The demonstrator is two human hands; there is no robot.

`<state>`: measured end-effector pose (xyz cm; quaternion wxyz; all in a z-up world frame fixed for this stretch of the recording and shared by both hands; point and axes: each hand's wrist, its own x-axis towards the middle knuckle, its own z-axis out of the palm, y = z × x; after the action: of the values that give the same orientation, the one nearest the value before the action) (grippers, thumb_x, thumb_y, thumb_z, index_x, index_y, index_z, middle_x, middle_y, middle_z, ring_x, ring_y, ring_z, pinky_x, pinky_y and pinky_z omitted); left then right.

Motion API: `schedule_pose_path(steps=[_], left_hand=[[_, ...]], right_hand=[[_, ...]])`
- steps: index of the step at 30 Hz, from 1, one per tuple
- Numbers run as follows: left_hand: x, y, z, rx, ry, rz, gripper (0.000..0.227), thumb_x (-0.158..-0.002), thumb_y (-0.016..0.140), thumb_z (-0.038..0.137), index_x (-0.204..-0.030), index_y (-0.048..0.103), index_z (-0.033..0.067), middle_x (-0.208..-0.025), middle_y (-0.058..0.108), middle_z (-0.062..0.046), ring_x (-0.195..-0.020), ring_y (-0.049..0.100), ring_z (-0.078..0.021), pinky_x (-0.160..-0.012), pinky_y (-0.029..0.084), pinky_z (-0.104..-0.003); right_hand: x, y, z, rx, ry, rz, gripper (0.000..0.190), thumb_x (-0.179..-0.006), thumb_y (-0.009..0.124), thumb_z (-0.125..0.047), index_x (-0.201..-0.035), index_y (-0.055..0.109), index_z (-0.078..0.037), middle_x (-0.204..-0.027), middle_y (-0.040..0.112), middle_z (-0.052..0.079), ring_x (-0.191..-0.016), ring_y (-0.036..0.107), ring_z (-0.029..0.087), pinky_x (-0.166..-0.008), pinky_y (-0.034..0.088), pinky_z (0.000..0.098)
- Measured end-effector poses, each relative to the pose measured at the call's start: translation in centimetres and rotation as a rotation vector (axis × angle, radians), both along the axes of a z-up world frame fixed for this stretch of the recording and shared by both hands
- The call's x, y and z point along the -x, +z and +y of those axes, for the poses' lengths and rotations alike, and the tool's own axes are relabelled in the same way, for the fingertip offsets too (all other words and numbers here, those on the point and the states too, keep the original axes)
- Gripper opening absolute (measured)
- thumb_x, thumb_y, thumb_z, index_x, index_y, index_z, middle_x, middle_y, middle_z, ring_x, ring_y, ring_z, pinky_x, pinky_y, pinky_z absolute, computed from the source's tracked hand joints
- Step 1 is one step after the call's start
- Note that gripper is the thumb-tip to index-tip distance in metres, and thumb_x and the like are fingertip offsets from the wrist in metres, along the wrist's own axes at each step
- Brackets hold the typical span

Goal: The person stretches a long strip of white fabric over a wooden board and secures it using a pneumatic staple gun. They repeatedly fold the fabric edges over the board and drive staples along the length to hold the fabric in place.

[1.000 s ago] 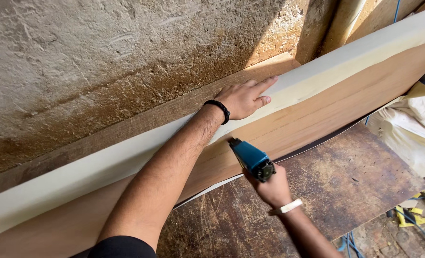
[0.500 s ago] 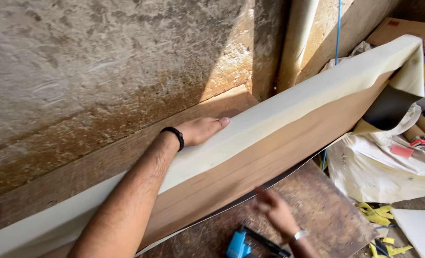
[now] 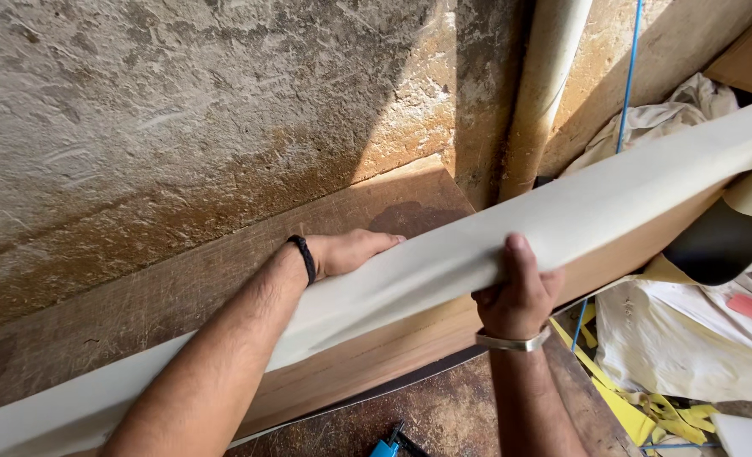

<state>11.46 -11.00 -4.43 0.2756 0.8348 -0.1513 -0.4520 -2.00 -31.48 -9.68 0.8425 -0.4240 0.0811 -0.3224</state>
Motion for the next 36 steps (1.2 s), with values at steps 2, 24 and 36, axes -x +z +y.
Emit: schedule_pose_path(steps=[2, 24, 36], left_hand=[[0.7, 0.4, -0.1, -0.066, -0.015, 0.027, 0.067, -0.1, 0.026, 0.063, -0.152, 0.048, 0.0272, -0.159, 0.046, -0.006, -0.145, 0.042, -0.0268, -0.119, 0.031, -0.055], [3.6, 5.2, 11.7, -0.272, -0.004, -0.012, 0.076, -0.093, 0.014, 0.072, -0.159, 0.027, 0.0364, -0.169, 0.019, -0.007, -0.156, 0.016, -0.0298, -0.124, 0.015, -0.063], [5.2, 4.5, -6.9, -0.113, -0.55, -0.763, 0.057, -0.107, 0.031, 0.049, -0.159, 0.009, 0.0513, -0.171, 0.013, -0.018, -0.121, 0.063, -0.0323, -0.099, 0.057, -0.049]], right_hand=[[0.0, -0.2, 0.6, -0.101, -0.062, -0.176, 0.024, -0.097, 0.069, -0.024, -0.087, 0.056, -0.006, -0.061, 0.051, 0.002, -0.039, 0.043, 0.011, -0.034, 0.037, 0.0255], [-2.2, -3.0, 1.0, -0.264, 0.189, -0.359, 0.032, -0.107, 0.064, -0.039, -0.098, 0.055, -0.01, -0.051, 0.041, -0.003, -0.039, 0.036, 0.009, -0.039, 0.031, 0.0211], [-2.2, -4.8, -0.1, -0.225, 0.122, -0.287, 0.032, -0.104, 0.065, -0.039, -0.1, 0.059, -0.008, -0.065, 0.052, 0.001, -0.045, 0.042, 0.011, -0.041, 0.034, 0.024]])
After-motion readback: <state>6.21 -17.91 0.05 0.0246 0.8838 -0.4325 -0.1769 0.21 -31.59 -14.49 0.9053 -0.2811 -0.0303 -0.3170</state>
